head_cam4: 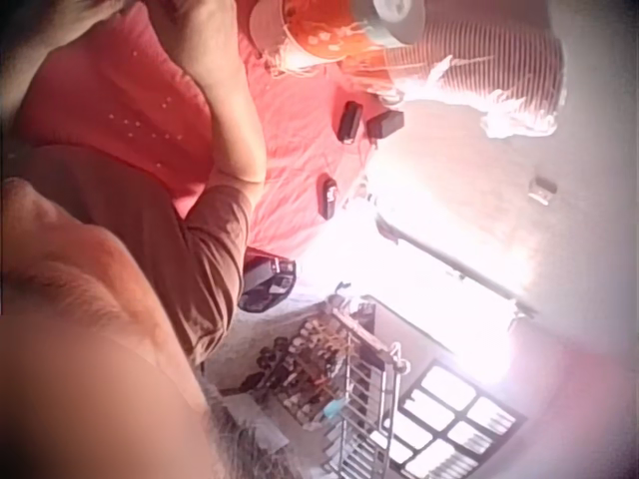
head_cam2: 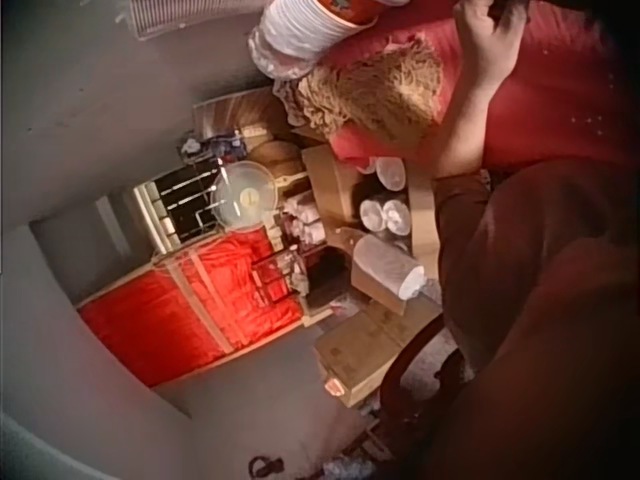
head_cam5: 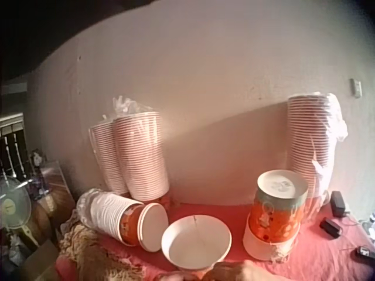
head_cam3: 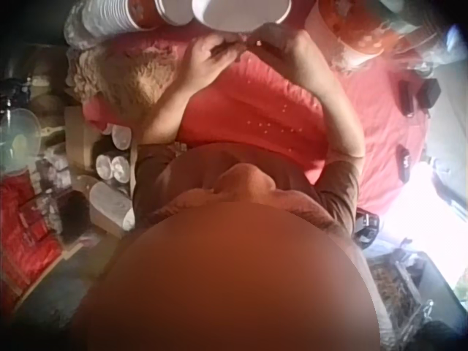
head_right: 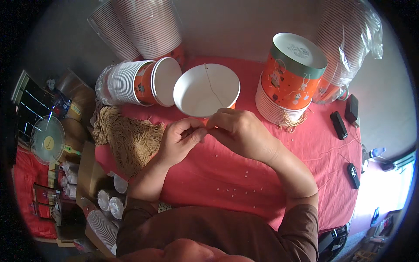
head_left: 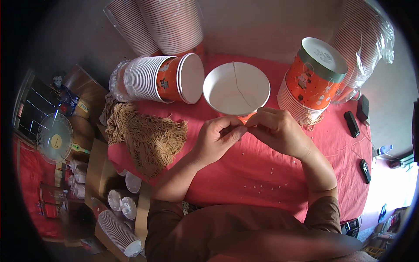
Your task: Tying rubber bands across the rims of paper tubs for packaging.
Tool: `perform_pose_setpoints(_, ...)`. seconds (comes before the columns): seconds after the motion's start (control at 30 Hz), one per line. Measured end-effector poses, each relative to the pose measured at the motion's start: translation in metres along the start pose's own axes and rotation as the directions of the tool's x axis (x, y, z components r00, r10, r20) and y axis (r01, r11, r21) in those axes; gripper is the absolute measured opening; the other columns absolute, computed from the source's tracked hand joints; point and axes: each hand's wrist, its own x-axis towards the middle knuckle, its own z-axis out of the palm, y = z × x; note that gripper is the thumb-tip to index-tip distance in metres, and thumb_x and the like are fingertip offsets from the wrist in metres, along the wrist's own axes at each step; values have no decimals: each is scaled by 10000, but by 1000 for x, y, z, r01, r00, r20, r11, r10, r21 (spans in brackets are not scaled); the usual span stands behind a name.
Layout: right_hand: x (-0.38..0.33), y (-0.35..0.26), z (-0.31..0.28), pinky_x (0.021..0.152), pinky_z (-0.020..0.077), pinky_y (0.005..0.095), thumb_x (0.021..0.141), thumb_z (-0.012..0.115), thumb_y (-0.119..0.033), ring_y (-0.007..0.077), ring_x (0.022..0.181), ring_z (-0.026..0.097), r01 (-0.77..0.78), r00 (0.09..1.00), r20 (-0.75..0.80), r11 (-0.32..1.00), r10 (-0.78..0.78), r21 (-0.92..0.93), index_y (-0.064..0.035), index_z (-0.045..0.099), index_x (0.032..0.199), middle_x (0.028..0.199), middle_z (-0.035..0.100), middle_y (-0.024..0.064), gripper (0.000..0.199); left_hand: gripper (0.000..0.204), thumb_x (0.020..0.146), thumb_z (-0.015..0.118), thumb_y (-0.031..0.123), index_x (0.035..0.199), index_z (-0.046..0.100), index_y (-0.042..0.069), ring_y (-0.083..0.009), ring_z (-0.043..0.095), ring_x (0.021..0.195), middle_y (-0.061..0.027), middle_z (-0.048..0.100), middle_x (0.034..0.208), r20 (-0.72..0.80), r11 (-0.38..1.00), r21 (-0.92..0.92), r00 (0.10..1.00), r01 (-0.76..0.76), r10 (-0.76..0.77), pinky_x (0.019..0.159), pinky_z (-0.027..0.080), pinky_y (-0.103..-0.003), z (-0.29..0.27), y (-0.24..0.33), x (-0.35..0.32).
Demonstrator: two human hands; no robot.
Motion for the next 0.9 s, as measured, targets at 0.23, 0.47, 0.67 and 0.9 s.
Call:
perform_pose_setpoints(0.23,5,8,-5,626,566,352,810,689,-2,281,742,709,-49,994,-94,998,46,-25,-30,680,925,863,704,118,119,102,917,686,62,980,660,-13,-89,612,683,-62,673,852,-141,945,251,958,-210,251,601,469,-240,-12,-2,5)
perform_pose_setpoints(0.47,5,12,-10,621,563,349,811,693,-31,272,723,707,-91,990,-118,989,77,-117,-44,687,917,861,707,104,107,157,835,729,33,971,649,23,-228,704,758,-111,684,952,-115,789,574,933,-219,342,633,559,-319,-16,-4,12)
perform_pose_setpoints(0.67,7,11,-12,597,532,304,817,698,23,221,694,678,-57,996,-84,974,39,-221,-19,686,918,811,652,87,110,180,819,717,-3,991,674,28,-253,701,782,-108,688,925,-80,664,720,926,-202,368,631,561,-344,-11,-18,13)
perform_pose_setpoints(0.9,8,10,-15,601,522,356,786,710,-10,248,720,648,17,991,-117,950,-57,-312,-44,678,880,792,620,69,105,214,785,738,-14,988,684,31,-288,701,814,-103,687,948,-44,669,698,916,-257,398,676,580,-359,-9,-18,12)
